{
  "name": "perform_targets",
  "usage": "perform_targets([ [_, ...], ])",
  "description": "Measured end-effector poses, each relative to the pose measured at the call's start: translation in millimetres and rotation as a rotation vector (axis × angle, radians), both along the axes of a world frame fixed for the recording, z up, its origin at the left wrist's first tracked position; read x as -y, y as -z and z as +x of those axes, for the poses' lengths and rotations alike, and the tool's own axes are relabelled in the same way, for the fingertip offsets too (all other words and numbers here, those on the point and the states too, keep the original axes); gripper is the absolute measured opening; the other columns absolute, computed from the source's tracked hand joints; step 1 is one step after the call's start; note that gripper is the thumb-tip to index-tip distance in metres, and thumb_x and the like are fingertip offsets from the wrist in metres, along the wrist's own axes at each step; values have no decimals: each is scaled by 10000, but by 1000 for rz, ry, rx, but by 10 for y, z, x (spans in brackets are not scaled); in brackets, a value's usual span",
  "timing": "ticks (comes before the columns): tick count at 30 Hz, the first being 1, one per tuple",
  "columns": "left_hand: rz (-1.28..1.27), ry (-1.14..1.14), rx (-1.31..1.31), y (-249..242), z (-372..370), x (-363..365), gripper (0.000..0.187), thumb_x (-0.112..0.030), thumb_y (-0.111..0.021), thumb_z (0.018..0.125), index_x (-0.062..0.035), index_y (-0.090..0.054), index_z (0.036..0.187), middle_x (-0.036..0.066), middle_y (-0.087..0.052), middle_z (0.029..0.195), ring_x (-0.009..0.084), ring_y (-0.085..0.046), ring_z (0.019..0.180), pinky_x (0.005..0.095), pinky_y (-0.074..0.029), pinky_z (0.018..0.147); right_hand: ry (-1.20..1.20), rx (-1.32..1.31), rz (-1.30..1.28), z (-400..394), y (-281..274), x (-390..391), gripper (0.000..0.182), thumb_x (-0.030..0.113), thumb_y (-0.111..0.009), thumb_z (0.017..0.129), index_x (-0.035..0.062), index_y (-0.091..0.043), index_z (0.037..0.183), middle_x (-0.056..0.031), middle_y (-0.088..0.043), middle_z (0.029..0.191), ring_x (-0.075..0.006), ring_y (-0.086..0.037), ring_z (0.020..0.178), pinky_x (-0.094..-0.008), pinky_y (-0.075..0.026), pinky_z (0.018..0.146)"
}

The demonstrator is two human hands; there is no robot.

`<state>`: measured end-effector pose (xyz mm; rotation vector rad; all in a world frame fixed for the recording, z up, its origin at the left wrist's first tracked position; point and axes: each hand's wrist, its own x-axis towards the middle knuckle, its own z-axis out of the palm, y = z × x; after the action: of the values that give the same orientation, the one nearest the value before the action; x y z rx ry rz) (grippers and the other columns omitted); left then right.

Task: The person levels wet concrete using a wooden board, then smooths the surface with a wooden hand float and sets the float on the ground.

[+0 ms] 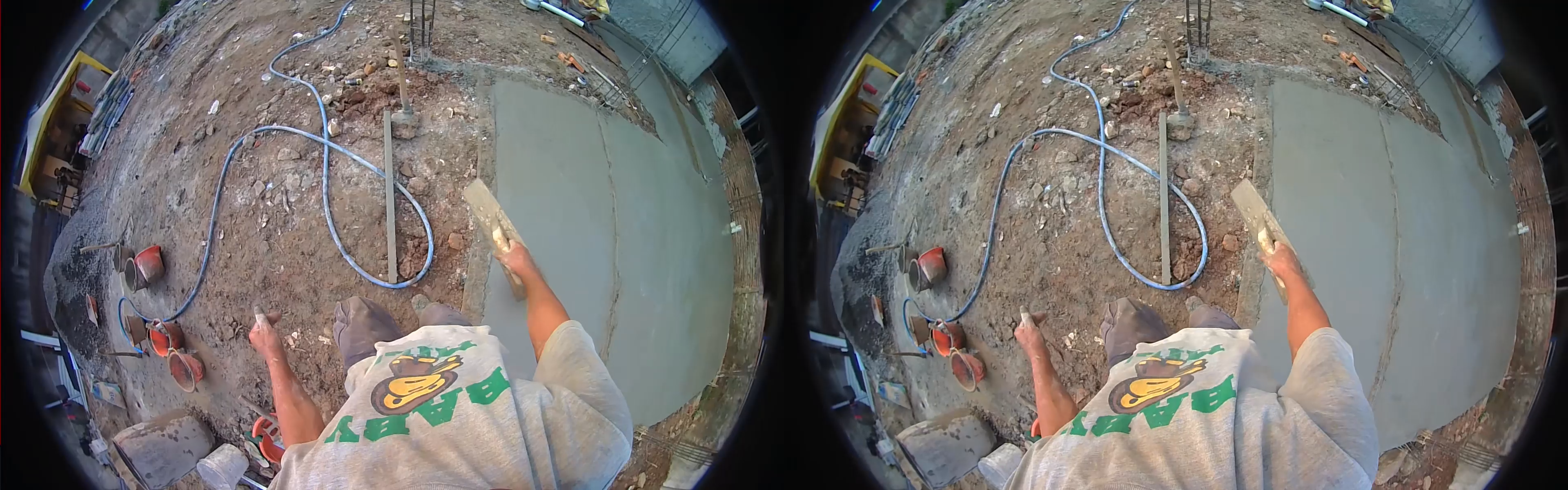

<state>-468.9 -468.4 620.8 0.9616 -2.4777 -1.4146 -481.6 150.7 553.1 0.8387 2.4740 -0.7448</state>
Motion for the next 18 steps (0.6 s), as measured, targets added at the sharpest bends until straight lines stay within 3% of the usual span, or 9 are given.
perform_targets([
  [3, -125, -12, 189, 224, -154, -61, 473, -350, -501, 967, 29, -699, 766, 94, -684, 656, 179, -631, 641, 319, -486, 699, 1, -19, 62, -610, -209, 331, 698, 430, -725, 724, 12, -529, 1249, -217, -598, 1206, -359, -564, 1133, -415, -452, 939],
  [4, -88, 4, 299, 691, -84, 181, 442, -338, -480, 958, 51, -675, 1038, 137, -677, 629, 203, -677, 681, 358, -505, 664, -5, 1, 57, -742, -196, 401, 695, 428, -727, 723, 15, -526, 1246, -218, -597, 1204, -361, -561, 1136, -416, -451, 945],
  [5, -151, 113, 186, 1197, 108, 422, 476, -274, -477, 954, 57, -510, 1294, 156, -697, 717, 220, -687, 714, 354, -513, 707, -1, 30, 41, -768, -138, 509, 692, 425, -730, 722, 18, -523, 1242, -218, -596, 1203, -364, -557, 1139, -418, -450, 951],
  [6, -64, 87, 406, 1294, 161, 498, 626, -226, -543, 908, 49, -323, 1425, 208, -697, 934, 261, -691, 791, 360, -498, 805, 21, 43, 23, -813, -85, 626, 689, 423, -732, 722, 21, -520, 1239, -218, -595, 1201, -366, -554, 1142, -420, -448, 957],
  [7, -162, 164, 490, 2213, 470, 1133, 713, -239, -634, 853, 60, -323, 1421, 226, -645, 1110, 303, -682, 842, 390, -488, 831, 87, 24, 43, -754, -2, 766, 617, 391, -742, 718, 19, -553, 1172, -223, -595, 1196, -367, -552, 1147, -427, -449, 961],
  [10, -71, 299, 931, 1932, 352, 1506, 594, -286, -633, 860, 4, -403, 1324, 170, -626, 1009, 277, -652, 772, 398, -473, 735, 167, 208, 43, -335, 423, 1070, 582, 358, -753, 705, 20, -570, 1141, -223, -598, 1196, -368, -558, 1143, -434, -457, 949],
  [14, 20, 276, 1090, 1465, -886, 2256, 446, -348, -631, 868, -71, -509, 1196, 95, -602, 874, 243, -612, 680, 408, -452, 608, 452, 410, -31, 381, 225, 1709, 478, 246, -690, 738, -2, -580, 1132, -221, -614, 1171, -346, -588, 1113, -423, -475, 936],
  [17, 86, 242, 780, 1108, -2617, 2497, 352, -394, -629, 874, -127, -589, 1100, 39, -584, 773, 217, -581, 610, 416, -436, 512, 529, 417, -73, 941, 470, 2104, 440, 202, -659, 747, -17, -585, 1122, -231, -617, 1159, -332, -593, 1113, -420, -472, 945],
  [18, 44, 283, 602, 674, -3111, 2079, 315, -386, -574, 912, -124, -607, 1084, -2, -548, 730, 152, -531, 568, 325, -402, 473, 580, 431, -74, 1044, 545, 2244, 427, 200, -643, 760, -4, -589, 1131, -218, -621, 1163, -328, -596, 1112, -420, -475, 941],
])
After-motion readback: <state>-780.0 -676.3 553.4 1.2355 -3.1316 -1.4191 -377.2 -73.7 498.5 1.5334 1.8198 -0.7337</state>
